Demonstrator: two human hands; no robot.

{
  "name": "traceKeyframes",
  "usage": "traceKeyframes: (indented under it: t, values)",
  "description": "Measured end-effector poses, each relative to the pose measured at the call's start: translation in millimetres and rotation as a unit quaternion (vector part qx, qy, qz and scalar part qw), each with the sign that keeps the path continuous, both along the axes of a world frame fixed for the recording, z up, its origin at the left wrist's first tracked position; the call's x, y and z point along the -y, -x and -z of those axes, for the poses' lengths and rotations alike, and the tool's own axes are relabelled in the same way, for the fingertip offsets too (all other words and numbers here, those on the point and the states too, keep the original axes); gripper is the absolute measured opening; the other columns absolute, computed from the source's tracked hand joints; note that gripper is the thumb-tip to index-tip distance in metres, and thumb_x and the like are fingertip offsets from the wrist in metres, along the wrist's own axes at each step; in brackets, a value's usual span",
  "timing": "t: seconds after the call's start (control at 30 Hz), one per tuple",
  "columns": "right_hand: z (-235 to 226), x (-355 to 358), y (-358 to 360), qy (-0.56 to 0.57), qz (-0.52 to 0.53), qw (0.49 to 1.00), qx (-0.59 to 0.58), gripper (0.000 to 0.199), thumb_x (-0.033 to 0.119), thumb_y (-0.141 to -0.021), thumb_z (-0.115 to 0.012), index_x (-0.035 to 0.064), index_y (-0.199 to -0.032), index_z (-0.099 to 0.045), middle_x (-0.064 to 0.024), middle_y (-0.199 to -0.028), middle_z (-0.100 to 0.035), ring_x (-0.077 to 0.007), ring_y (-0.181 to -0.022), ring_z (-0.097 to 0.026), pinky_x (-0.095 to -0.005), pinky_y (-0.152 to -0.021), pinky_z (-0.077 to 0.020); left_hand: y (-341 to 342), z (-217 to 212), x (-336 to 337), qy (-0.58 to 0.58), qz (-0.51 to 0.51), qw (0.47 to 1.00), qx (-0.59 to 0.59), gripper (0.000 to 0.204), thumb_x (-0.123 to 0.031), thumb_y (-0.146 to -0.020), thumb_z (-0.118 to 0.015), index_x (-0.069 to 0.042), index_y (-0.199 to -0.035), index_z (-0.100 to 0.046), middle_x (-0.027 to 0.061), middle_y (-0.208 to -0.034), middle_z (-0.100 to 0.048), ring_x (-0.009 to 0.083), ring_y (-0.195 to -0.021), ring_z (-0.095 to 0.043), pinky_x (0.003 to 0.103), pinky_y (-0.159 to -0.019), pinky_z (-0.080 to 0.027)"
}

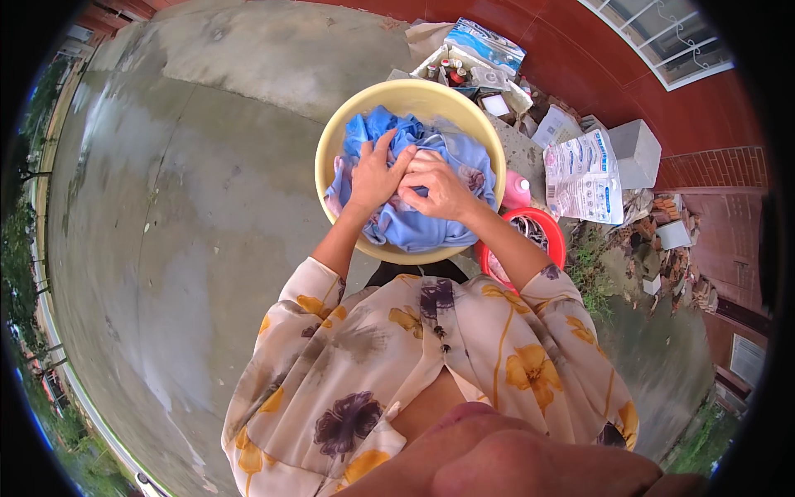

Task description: The person washes a blue patterned cloth by hand in a yellow basin of soapy water, scrubbing the material and lifting it to check it.

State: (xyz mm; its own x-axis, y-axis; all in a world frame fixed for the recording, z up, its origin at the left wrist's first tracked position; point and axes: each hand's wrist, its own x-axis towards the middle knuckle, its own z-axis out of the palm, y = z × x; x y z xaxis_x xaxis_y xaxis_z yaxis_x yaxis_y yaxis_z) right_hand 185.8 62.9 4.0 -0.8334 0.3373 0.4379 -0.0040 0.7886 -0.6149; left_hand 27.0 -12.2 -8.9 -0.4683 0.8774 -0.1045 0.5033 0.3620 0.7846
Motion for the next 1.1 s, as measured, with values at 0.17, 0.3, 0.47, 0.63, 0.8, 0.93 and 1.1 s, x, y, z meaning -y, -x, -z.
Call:
traceKeyframes:
  t: [0.17, 0.3, 0.47, 0.63, 0.8, 0.93, 1.1]
  values:
    - [17, -35, -20, -0.008, 0.260, 0.962, 0.086, 0.053, 0.039, -0.080, -0.074, 0.0164, -0.125, -0.061, -0.0137, -0.139, -0.052, -0.0372, -0.125, -0.049, -0.0507, -0.104, -0.0402, -39, 74, 20, 0.021, -0.014, 0.952, -0.304, 0.066, -0.046, -0.083, -0.069, -0.019, -0.140, -0.051, 0.0209, -0.134, -0.050, 0.0416, -0.125, -0.049, 0.066, -0.096, -0.039]
    - [53, -62, 2, 0.090, 0.301, 0.895, 0.318, 0.088, 0.052, -0.081, -0.070, 0.0256, -0.154, -0.029, -0.0212, -0.156, -0.029, -0.0466, -0.138, -0.036, -0.0557, -0.109, -0.0359, -48, 120, 2, 0.031, 0.007, 0.909, -0.415, 0.049, -0.029, -0.086, -0.062, -0.017, -0.133, -0.056, 0.0192, -0.130, -0.052, 0.0420, -0.116, -0.052, 0.059, -0.088, -0.047]
    - [98, -86, 20, 0.095, 0.295, 0.894, 0.324, 0.072, 0.039, -0.081, -0.068, 0.0185, -0.145, -0.042, -0.0246, -0.135, -0.050, -0.0499, -0.113, -0.054, -0.0593, -0.099, -0.0416, -27, 176, -28, -0.017, 0.037, 0.918, -0.395, 0.025, -0.022, -0.090, -0.059, -0.011, -0.112, -0.063, 0.0191, -0.102, -0.056, 0.0356, -0.085, -0.055, 0.050, -0.067, -0.045]
    - [135, -108, 26, 0.154, 0.246, 0.863, 0.413, 0.052, 0.027, -0.086, -0.059, 0.0063, -0.133, -0.051, -0.0295, -0.114, -0.062, -0.0493, -0.099, -0.061, -0.0556, -0.096, -0.0460, -18, 211, -51, -0.117, -0.039, 0.954, -0.274, 0.020, -0.024, -0.094, -0.058, -0.006, -0.102, -0.065, 0.0183, -0.087, -0.059, 0.0350, -0.078, -0.058, 0.046, -0.064, -0.046]
    - [220, -126, 17, 0.079, 0.224, 0.887, 0.396, 0.033, 0.028, -0.088, -0.054, 0.0036, -0.105, -0.069, -0.0264, -0.108, -0.068, -0.0421, -0.103, -0.065, -0.0506, -0.089, -0.0506, -9, 200, -71, -0.085, -0.011, 0.983, -0.165, 0.023, -0.026, -0.096, -0.059, -0.003, -0.093, -0.065, 0.0201, -0.080, -0.061, 0.0344, -0.072, -0.058, 0.045, -0.065, -0.046]
    - [278, -152, -9, 0.069, 0.419, 0.904, 0.044, 0.038, 0.035, -0.089, -0.059, 0.0022, -0.101, -0.073, -0.0167, -0.101, -0.073, -0.0325, -0.100, -0.068, -0.0435, -0.092, -0.0499, -9, 137, -96, -0.182, -0.033, 0.979, 0.082, 0.038, -0.032, -0.098, -0.060, 0.001, -0.077, -0.065, 0.0168, -0.061, -0.058, 0.0239, -0.060, -0.054, 0.038, -0.062, -0.047]
    - [65, -117, 38, 0.412, 0.210, 0.887, -0.024, 0.025, 0.025, -0.084, -0.065, 0.0011, -0.087, -0.074, -0.0083, -0.082, -0.072, -0.0146, -0.080, -0.065, -0.0311, -0.074, -0.0488, 46, 71, -26, -0.047, -0.080, 0.926, 0.365, 0.040, -0.039, -0.097, -0.062, -0.004, -0.080, -0.070, -0.0035, -0.070, -0.061, 0.0083, -0.066, -0.051, 0.025, -0.062, -0.042]
